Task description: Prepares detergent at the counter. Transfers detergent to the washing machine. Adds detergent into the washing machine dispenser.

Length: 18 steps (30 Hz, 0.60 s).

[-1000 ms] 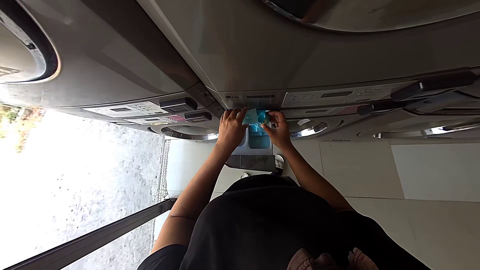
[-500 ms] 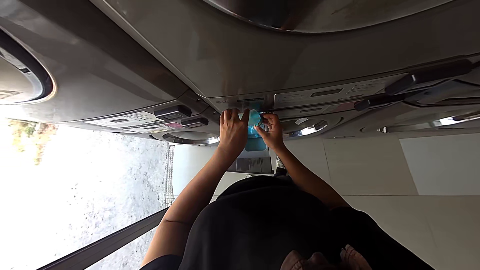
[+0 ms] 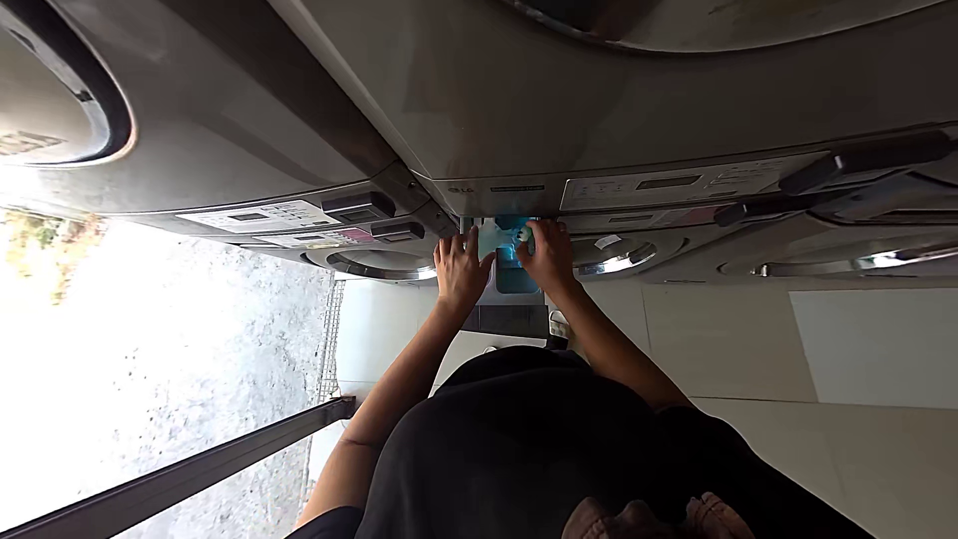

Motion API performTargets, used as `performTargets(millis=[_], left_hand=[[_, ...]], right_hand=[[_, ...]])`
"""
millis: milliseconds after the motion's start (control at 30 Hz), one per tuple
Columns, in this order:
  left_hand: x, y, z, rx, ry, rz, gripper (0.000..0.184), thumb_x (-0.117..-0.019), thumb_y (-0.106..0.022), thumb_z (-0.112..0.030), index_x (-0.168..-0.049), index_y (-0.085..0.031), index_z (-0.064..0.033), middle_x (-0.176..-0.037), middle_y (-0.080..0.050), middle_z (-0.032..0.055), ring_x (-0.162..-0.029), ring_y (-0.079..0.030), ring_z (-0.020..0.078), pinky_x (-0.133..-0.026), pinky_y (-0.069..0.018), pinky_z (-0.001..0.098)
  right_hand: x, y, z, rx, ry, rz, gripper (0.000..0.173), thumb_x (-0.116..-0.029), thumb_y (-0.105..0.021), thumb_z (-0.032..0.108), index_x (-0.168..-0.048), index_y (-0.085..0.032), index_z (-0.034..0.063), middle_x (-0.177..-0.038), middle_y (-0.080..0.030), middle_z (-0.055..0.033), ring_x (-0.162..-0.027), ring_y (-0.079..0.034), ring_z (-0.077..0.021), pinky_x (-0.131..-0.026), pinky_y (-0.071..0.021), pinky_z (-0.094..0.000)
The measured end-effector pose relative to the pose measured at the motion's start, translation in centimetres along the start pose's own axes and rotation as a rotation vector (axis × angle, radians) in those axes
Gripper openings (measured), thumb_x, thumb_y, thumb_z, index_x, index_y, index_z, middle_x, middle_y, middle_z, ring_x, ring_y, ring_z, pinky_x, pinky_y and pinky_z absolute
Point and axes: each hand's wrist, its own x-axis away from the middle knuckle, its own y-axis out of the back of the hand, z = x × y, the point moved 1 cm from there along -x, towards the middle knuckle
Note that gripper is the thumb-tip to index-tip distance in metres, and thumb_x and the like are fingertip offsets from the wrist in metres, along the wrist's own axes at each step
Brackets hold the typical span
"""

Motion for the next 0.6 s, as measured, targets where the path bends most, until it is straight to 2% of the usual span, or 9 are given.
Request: performTargets(millis=[67, 133, 233, 333, 433, 500, 533, 600], left_hand=[[0.1, 0.0, 0.5, 0.081, 0.094, 0.062, 0.057, -0.0974, -0.068, -0.039, -0.139, -0.060, -0.0007, -0.121, -0.068, 0.0253, -0.119, -0.060, 0.0460, -0.104, -0.0435, 0.0612], [0.6, 0.4, 0.7, 0.137, 0.117, 0.077, 0.058, -0.0986, -0.067, -0.040, -0.140, -0.058, 0.0000, -0.122, -0.067, 0.0257, -0.121, -0.059, 0.0457, -0.105, -0.0429, 0.0607], [0.8, 0.5, 0.9, 0.170, 0.016, -0.066, 0.054, -0.0974, -0.068, -0.035, -0.138, -0.060, -0.0005, -0.120, -0.067, 0.0255, -0.118, -0.060, 0.0458, -0.101, -0.0456, 0.0599], [1.2, 0.1, 1.2, 0.188, -0.067, -0.007, 0.051, -0.0969, -0.070, -0.025, -0.140, -0.058, -0.0004, -0.125, -0.062, 0.0295, -0.122, -0.055, 0.0504, -0.104, -0.0419, 0.0641], [0.5, -0.6, 1.2, 0.180, -0.086, -0.069, 0.050, -0.0966, -0.069, -0.024, -0.140, -0.060, -0.0017, -0.124, -0.062, 0.0296, -0.121, -0.055, 0.0509, -0.102, -0.0430, 0.0635], [0.4, -1.1, 1.1, 0.166, -0.044, 0.011, 0.050, -0.0971, -0.066, -0.025, -0.141, -0.060, -0.0027, -0.127, -0.063, 0.0292, -0.123, -0.056, 0.0490, -0.106, -0.0409, 0.0622], [0.8, -1.1, 1.1, 0.186, -0.016, 0.079, 0.051, -0.0988, -0.065, -0.026, -0.143, -0.057, -0.0018, -0.130, -0.061, 0.0304, -0.126, -0.054, 0.0497, -0.108, -0.0385, 0.0630], [1.0, -0.7, 1.3, 0.234, -0.008, 0.079, 0.053, -0.0996, -0.065, -0.025, -0.144, -0.054, 0.0003, -0.131, -0.058, 0.0326, -0.127, -0.051, 0.0523, -0.106, -0.0384, 0.0655]], right_hand=[[-0.4, 0.4, 0.6, 0.083, -0.007, 0.002, 0.038, -0.0890, -0.068, 0.015, -0.121, -0.068, -0.0039, -0.113, -0.066, -0.0295, -0.107, -0.062, -0.0496, -0.090, -0.0500, -0.0601], [-0.2, 0.5, 1.1, 0.111, -0.044, 0.069, 0.039, -0.0921, -0.066, 0.016, -0.126, -0.067, -0.0037, -0.116, -0.065, -0.0304, -0.111, -0.061, -0.0496, -0.092, -0.0487, -0.0604], [0.0, 0.8, 1.7, 0.116, 0.004, -0.037, 0.039, -0.0906, -0.068, 0.016, -0.124, -0.068, -0.0042, -0.111, -0.067, -0.0288, -0.105, -0.064, -0.0475, -0.088, -0.0517, -0.0578], [0.8, 0.7, 2.1, 0.146, -0.056, 0.035, 0.041, -0.0937, -0.067, 0.017, -0.128, -0.065, -0.0053, -0.115, -0.065, -0.0308, -0.111, -0.063, -0.0484, -0.095, -0.0505, -0.0586], [0.6, 1.0, 2.7, 0.179, -0.024, -0.030, 0.042, -0.0947, -0.066, 0.018, -0.129, -0.064, -0.0074, -0.119, -0.065, -0.0320, -0.112, -0.063, -0.0488, -0.097, -0.0500, -0.0589], [1.0, 0.9, 2.9, 0.220, -0.086, 0.065, 0.043, -0.0973, -0.063, 0.017, -0.133, -0.061, -0.0074, -0.124, -0.064, -0.0319, -0.118, -0.061, -0.0485, -0.101, -0.0481, -0.0588], [1.3, 1.0, 3.1, 0.231, -0.101, 0.062, 0.043, -0.0972, -0.063, 0.017, -0.133, -0.061, -0.0074, -0.125, -0.063, -0.0318, -0.119, -0.061, -0.0481, -0.102, -0.0479, -0.0586], [1.0, 1.2, 3.8, 0.239, -0.087, -0.007, 0.043, -0.0966, -0.065, 0.016, -0.132, -0.062, -0.0080, -0.124, -0.064, -0.0320, -0.119, -0.061, -0.0487, -0.102, -0.0480, -0.0591]])
